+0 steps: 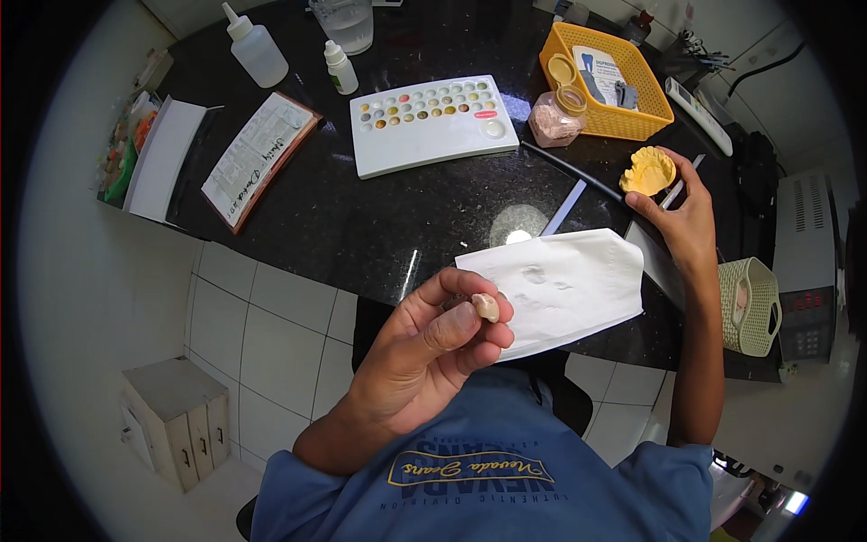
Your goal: The recorder is applying a stain or glaze to dental crowns and a dental model using a fine brush in a laboratory setting.
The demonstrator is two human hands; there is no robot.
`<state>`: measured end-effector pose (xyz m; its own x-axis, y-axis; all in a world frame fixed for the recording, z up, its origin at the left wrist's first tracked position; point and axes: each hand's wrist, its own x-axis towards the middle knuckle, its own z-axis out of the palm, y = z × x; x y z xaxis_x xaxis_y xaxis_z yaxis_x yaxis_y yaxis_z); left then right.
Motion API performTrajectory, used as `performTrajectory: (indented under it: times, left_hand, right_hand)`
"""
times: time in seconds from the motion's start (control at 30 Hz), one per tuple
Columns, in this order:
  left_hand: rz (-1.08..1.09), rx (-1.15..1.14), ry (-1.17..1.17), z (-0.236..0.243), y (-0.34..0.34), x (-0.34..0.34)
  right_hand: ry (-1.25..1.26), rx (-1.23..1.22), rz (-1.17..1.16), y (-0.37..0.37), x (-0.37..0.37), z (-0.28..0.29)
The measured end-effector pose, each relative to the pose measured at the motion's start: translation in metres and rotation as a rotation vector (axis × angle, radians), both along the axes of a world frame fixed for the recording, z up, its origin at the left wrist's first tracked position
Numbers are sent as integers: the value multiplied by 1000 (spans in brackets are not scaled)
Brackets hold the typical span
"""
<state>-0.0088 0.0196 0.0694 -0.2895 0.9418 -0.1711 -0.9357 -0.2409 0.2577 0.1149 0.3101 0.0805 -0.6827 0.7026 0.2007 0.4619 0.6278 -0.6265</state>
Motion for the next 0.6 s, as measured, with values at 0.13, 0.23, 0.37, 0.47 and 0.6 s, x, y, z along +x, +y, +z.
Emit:
performTrajectory:
  times: [0.13, 0.23, 0.37, 0.47, 0.6]
  left_hand:
    - [-25, 33, -68, 2, 1, 1]
    - [-13, 35, -66, 2, 1, 3]
    - [21, 19, 2, 2, 4, 5]
    - [77, -29, 87, 2, 2, 8]
    - [168, -84, 232, -2, 1, 14]
  right_hand:
    - [-10, 33, -10, -1, 1, -1]
    - [-43, 30, -32, -4, 1, 2]
    - [-69, 47, -52, -3, 4, 5]
    - [-37, 33, -34, -2, 6, 2]
    - [-41, 68, -42, -4, 8, -2]
